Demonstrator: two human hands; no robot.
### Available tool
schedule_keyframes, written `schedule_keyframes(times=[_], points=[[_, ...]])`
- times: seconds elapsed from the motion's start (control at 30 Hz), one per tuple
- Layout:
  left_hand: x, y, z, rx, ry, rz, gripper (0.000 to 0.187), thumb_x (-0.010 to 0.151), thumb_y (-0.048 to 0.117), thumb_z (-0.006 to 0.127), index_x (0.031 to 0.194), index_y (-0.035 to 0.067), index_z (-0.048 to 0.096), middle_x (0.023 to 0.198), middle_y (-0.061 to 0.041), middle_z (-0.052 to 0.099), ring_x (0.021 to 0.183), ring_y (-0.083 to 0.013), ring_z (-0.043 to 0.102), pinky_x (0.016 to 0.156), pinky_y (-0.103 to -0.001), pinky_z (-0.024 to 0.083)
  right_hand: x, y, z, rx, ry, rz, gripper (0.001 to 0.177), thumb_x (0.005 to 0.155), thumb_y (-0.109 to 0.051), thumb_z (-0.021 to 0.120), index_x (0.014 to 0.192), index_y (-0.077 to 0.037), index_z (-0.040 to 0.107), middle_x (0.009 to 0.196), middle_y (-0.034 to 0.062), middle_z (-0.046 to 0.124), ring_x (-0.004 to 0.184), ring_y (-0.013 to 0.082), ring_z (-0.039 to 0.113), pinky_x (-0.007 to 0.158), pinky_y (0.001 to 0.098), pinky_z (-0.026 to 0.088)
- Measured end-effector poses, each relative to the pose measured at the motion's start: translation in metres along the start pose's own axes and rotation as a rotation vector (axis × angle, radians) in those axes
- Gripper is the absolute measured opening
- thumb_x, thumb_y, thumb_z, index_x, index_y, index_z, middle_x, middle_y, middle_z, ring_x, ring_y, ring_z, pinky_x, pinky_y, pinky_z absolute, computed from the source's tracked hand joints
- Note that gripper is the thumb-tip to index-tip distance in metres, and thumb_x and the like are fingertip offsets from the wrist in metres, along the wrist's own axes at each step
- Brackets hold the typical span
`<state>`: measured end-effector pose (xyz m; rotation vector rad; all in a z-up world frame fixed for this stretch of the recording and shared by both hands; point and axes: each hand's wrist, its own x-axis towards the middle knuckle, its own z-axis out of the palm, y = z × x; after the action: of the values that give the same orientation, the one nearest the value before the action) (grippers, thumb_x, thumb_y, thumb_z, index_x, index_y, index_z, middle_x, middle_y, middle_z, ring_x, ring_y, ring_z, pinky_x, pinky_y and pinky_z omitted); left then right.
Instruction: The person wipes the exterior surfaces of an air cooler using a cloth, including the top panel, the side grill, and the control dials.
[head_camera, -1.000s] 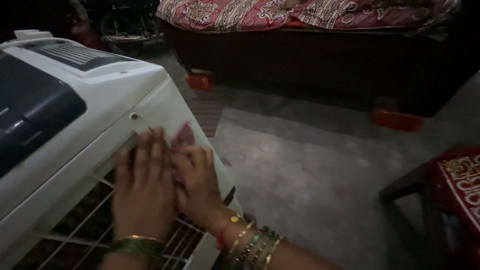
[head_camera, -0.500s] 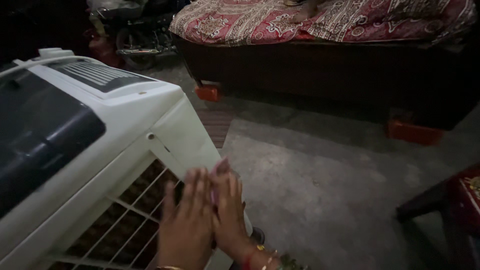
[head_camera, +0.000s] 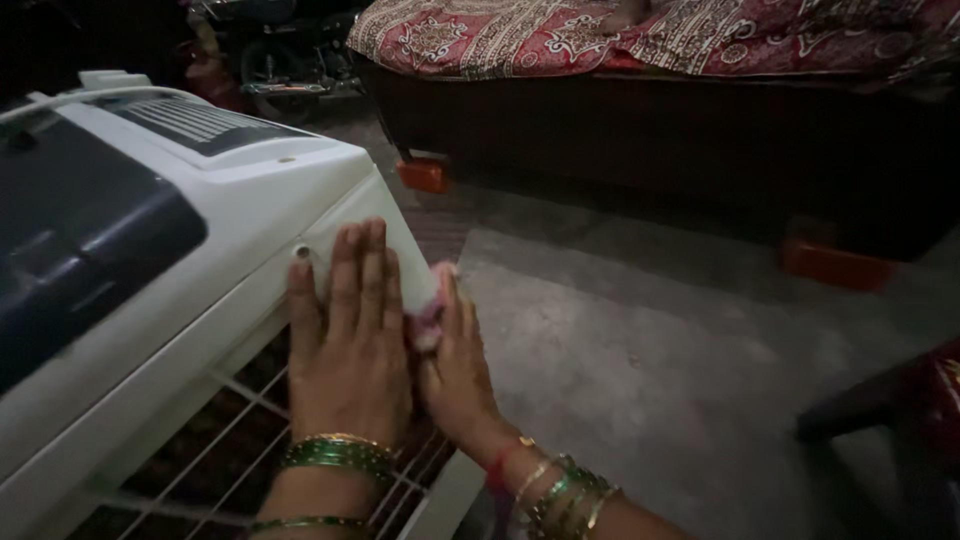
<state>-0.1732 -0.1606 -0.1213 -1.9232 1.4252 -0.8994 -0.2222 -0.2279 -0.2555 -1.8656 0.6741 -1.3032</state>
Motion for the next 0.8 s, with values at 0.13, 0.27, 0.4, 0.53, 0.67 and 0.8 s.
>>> schedule_keyframes(times=[0.13, 0.27, 0.4, 0.53, 0.67, 0.8], points=[[0.008, 0.025, 0.023, 0.119, -0.019, 0.1, 0.094, 0.087, 0.044, 0.045, 0.166, 0.005, 0.01, 0.173, -0.018, -0.009, 0.154, -0.0349, -0.012, 0.111, -0.064, -0.011, -0.036, 0.052, 0.012, 0.008, -0.063, 0.181, 0.082, 0.096, 0.001, 0.054, 0.165, -0.012, 0.012, 0.163, 0.019, 0.03, 0.15, 0.0386, 0.036, 0.124, 0.0446, 0.031], [0.012, 0.07, 0.046, 0.101, -0.128, 0.272, 0.088, 0.096, 0.047, 0.04, 0.162, 0.006, -0.003, 0.173, -0.017, -0.016, 0.154, -0.0343, -0.017, 0.113, -0.061, -0.015, -0.055, 0.074, 0.021, 0.146, -0.159, 0.362, 0.089, 0.096, -0.022, 0.053, 0.17, -0.014, 0.003, 0.168, 0.0159, 0.018, 0.149, 0.0345, 0.027, 0.123, 0.0428, 0.027], [0.013, 0.105, 0.07, 0.041, -0.219, 0.399, 0.087, 0.101, 0.058, 0.028, 0.162, 0.006, -0.006, 0.173, -0.014, -0.016, 0.155, -0.0316, -0.019, 0.116, -0.056, -0.017, -0.069, 0.09, 0.033, -0.048, -0.141, 0.318, 0.076, 0.106, -0.044, 0.028, 0.166, -0.01, -0.002, 0.176, 0.0143, -0.001, 0.162, 0.0315, -0.001, 0.128, 0.0455, 0.005], [0.008, 0.138, 0.097, 0.117, -0.295, 0.611, 0.088, 0.104, 0.058, 0.026, 0.162, 0.002, -0.008, 0.171, -0.018, -0.011, 0.153, -0.0335, -0.018, 0.119, -0.059, -0.015, -0.089, 0.112, 0.039, -0.137, -0.144, 0.339, 0.078, 0.104, -0.054, 0.023, 0.166, -0.012, -0.001, 0.175, 0.0113, 0.004, 0.162, 0.0286, 0.005, 0.13, 0.0448, 0.01], [-0.013, 0.175, 0.142, -0.004, -0.393, 0.656, 0.083, 0.106, 0.055, 0.022, 0.163, 0.006, -0.014, 0.171, -0.015, -0.01, 0.153, -0.0277, -0.019, 0.116, -0.054, -0.018, -0.123, 0.137, 0.054, 0.296, -0.169, 0.904, 0.089, 0.096, -0.062, 0.031, 0.161, -0.022, -0.015, 0.172, 0.0003, -0.012, 0.159, 0.0219, -0.001, 0.127, 0.0389, 0.016], [-0.045, 0.166, 0.173, -0.099, -0.339, 0.658, 0.079, 0.106, 0.052, 0.027, 0.165, 0.008, -0.002, 0.172, -0.014, 0.003, 0.156, -0.0274, -0.009, 0.119, -0.053, -0.016, -0.143, 0.135, 0.079, 0.487, -0.148, 0.896, 0.085, 0.098, -0.057, 0.034, 0.161, -0.022, -0.011, 0.17, 0.0019, -0.009, 0.157, 0.0227, 0.003, 0.125, 0.0389, 0.02]])
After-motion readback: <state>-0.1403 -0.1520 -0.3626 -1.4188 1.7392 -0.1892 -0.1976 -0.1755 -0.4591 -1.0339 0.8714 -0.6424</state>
